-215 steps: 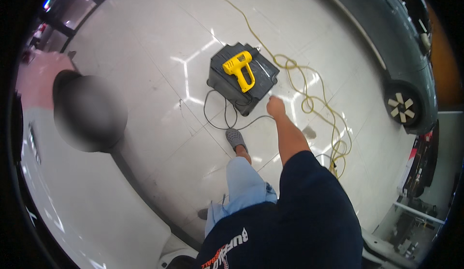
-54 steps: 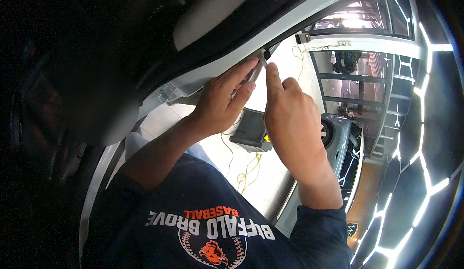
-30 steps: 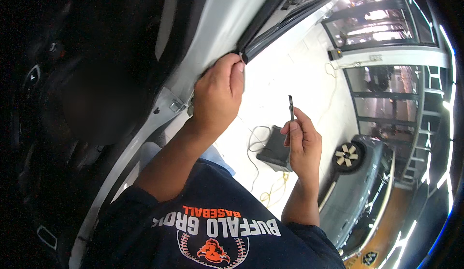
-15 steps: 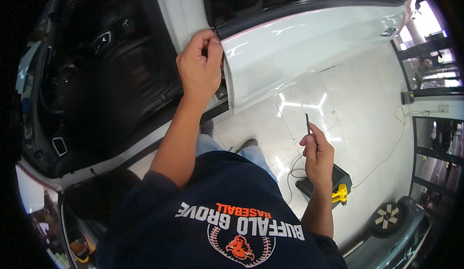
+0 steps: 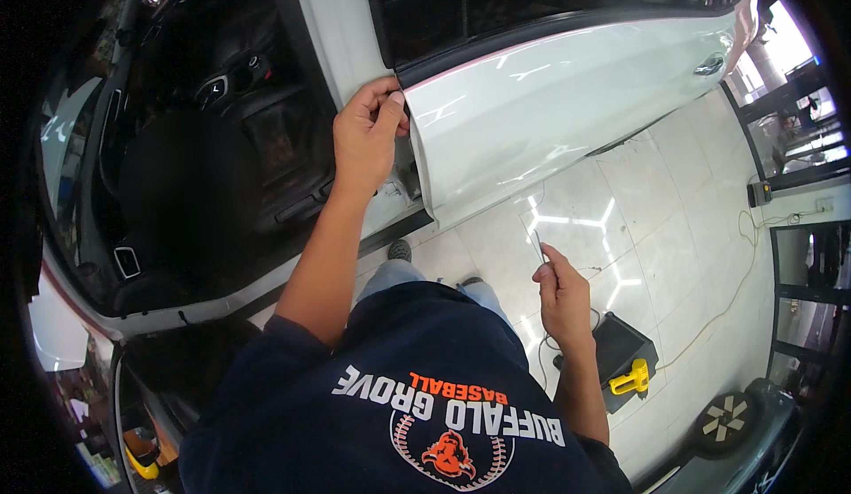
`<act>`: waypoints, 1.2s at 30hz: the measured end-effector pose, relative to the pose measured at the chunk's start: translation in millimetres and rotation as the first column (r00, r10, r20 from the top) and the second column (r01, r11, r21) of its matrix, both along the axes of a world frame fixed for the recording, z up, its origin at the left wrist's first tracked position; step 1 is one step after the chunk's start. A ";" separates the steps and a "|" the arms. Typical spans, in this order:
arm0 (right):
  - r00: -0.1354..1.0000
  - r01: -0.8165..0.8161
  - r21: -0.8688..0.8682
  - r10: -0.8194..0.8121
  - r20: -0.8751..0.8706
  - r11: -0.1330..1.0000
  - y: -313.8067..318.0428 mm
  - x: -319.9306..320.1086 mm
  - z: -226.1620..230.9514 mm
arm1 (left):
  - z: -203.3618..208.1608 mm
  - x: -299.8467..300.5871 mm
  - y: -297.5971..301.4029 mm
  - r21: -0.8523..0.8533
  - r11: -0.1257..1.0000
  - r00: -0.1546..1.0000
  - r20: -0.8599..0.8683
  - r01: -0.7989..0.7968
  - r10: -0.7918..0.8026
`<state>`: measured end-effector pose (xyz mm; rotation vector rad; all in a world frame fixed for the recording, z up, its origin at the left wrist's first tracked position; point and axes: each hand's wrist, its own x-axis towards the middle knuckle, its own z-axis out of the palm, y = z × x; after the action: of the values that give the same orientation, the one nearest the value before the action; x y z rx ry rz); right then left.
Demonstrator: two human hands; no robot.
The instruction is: The person applies a white vinyl wrap to the driver-side door of a pink car. They use a red squeegee to smooth the film, a yellow heat gun to warm the edges, and a pink plastic tool to tuck the wrap into the door's seams and crevices.
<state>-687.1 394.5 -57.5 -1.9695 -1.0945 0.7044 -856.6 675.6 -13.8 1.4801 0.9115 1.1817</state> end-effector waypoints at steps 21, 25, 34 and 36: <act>0.997 -0.028 -0.069 0.033 0.068 0.997 17.5 -24.4 -9.2 | 9.3 -3.8 4.4 -0.125 0.990 0.997 0.024 0.071 -0.068; 0.993 -0.042 -0.067 0.049 0.105 0.997 21.5 -24.9 -7.0 | 3.5 3.5 6.3 -0.081 0.997 1.000 -0.002 0.017 -0.017; 0.992 0.027 -0.092 -0.015 0.124 0.995 11.4 -22.5 -21.0 | 18.6 -14.0 4.2 -0.155 0.979 0.991 0.003 0.133 -0.134; 0.994 0.036 -0.099 -0.025 0.108 0.994 10.4 -23.1 -23.3 | 14.4 -12.6 8.0 -0.176 0.977 0.992 0.045 0.120 -0.114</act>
<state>-710.2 404.9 -80.8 -2.1267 -1.1080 0.6561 -869.2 683.6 0.5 1.3459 0.8710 1.0097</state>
